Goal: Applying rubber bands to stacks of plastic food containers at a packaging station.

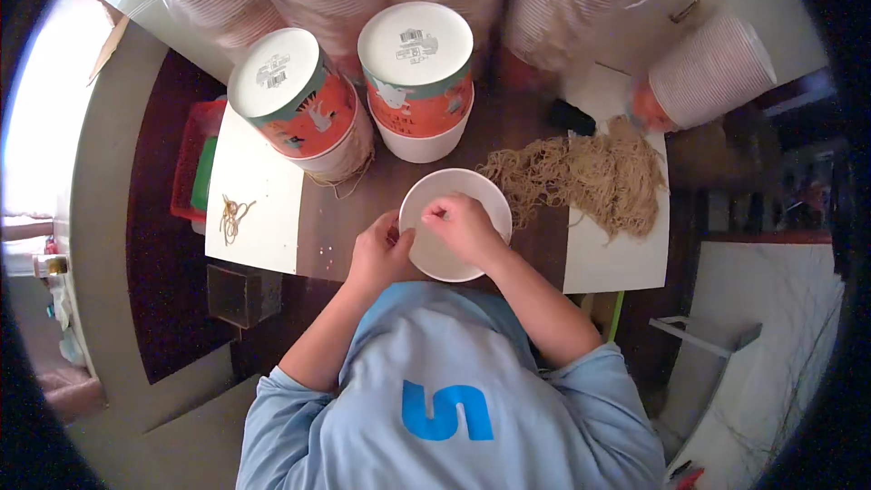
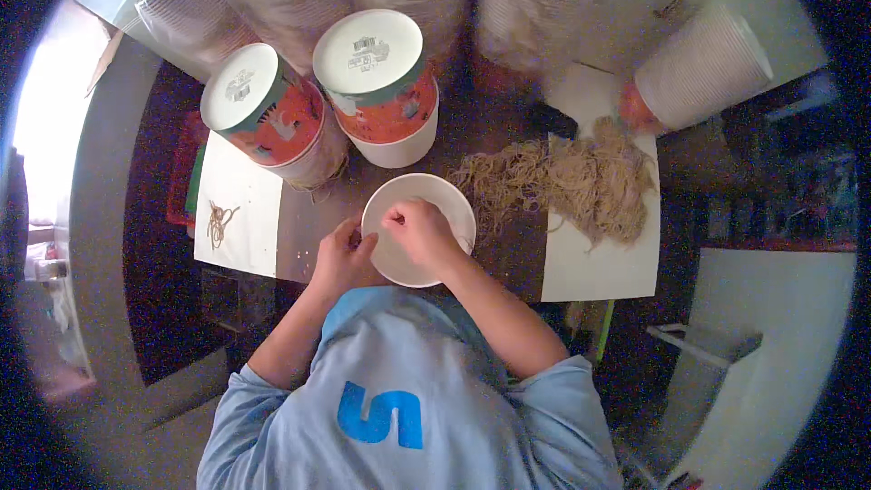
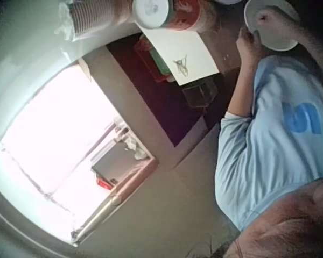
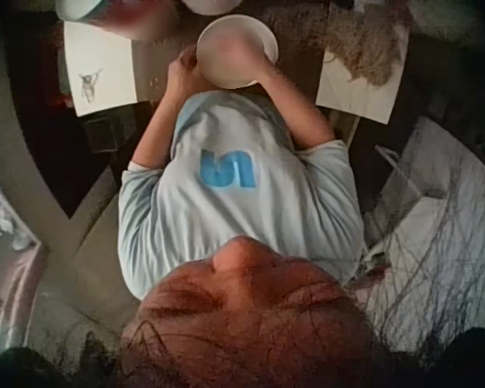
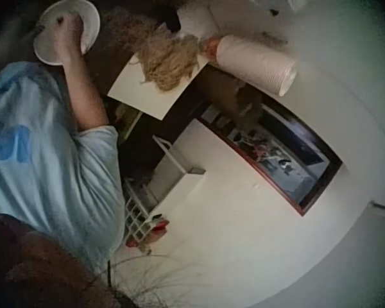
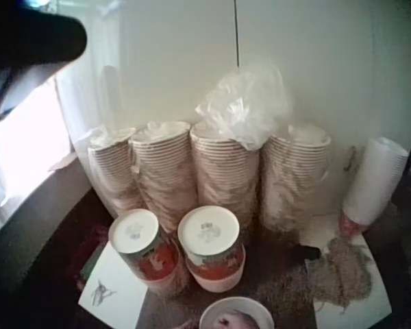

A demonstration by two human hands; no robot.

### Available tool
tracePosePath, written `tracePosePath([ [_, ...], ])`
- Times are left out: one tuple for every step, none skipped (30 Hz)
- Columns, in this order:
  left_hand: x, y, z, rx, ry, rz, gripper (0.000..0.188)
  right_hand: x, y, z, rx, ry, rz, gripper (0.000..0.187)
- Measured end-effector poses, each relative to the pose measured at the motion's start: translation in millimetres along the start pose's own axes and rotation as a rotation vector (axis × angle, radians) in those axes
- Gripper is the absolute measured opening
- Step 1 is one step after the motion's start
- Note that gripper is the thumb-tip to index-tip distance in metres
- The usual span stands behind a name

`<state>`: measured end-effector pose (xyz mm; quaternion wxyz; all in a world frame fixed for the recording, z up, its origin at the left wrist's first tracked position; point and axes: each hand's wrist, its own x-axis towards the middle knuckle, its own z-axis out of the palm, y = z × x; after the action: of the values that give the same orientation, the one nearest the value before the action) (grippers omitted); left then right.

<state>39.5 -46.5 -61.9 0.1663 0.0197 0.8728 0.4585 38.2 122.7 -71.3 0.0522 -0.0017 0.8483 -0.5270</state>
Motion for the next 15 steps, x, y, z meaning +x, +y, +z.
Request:
tracePosePath([
  [-1.1,-1.3,0.8,0.002,-0.004,-0.006,0.032,2.7,-0.7,2.3,-0.019,-0.065,0.041,0.014],
  [-2.2,-2.0,1.5,-0.064,-0.003,-0.034,0.031,4.1,0.5,5.0,-0.016,-0.068,0.046,0.014],
  [-3.3,-2.4,1.1,-0.131,0.002,-0.061,0.03,5.6,0.9,7.5,-0.01,-0.08,0.066,0.014],
  [-2.2,-9.5,2.2,-0.13,0.004,-0.065,0.03,7.3,0.9,9.5,-0.004,-0.092,0.085,0.014],
  [0.7,-22.0,4.1,-0.203,0.009,-0.058,0.028,9.5,-0.1,10.6,-0.002,-0.095,0.085,0.014],
  [2.0,-25.4,3.2,-0.276,0.012,-0.051,0.027,11.3,-0.8,11.1,-0.008,-0.106,0.094,0.014],
  [2.5,-27.6,1.2,-0.275,0.012,-0.054,0.027,12.1,-1.1,11.8,-0.015,-0.117,0.102,0.014],
  [4.1,-28.2,-1.2,-0.234,-0.004,-0.05,0.026,12.1,2.6,14.7,-0.013,-0.118,0.103,0.014],
  [5.9,-27.0,-3.2,-0.193,-0.019,-0.045,0.026,12.6,7.4,18.3,-0.044,-0.068,0.058,0.013],
  [7.4,-26.9,-3.8,-0.192,-0.021,-0.045,0.026,12.9,10.6,20.5,-0.074,-0.018,0.013,0.013],
  [8.8,-26.6,-4.1,-0.197,-0.021,-0.037,0.026,13.1,12.8,21.2,-0.074,-0.016,0.015,0.013],
  [9.4,-26.7,-4.8,-0.2,-0.019,-0.029,0.025,13.8,11.6,21.1,-0.086,-0.023,0.027,0.013],
  [10.4,-28.8,-4.6,-0.2,-0.019,-0.029,0.025,14.5,10.7,21.1,-0.097,-0.029,0.04,0.012],
  [11.9,-32.6,-3.5,-0.202,-0.018,-0.008,0.026,15.2,10.2,21.5,-0.097,-0.029,0.04,0.012],
  [12.9,-33.3,-3.0,-0.203,-0.018,0.014,0.026,15.8,10.0,21.9,-0.106,-0.024,0.022,0.012],
])
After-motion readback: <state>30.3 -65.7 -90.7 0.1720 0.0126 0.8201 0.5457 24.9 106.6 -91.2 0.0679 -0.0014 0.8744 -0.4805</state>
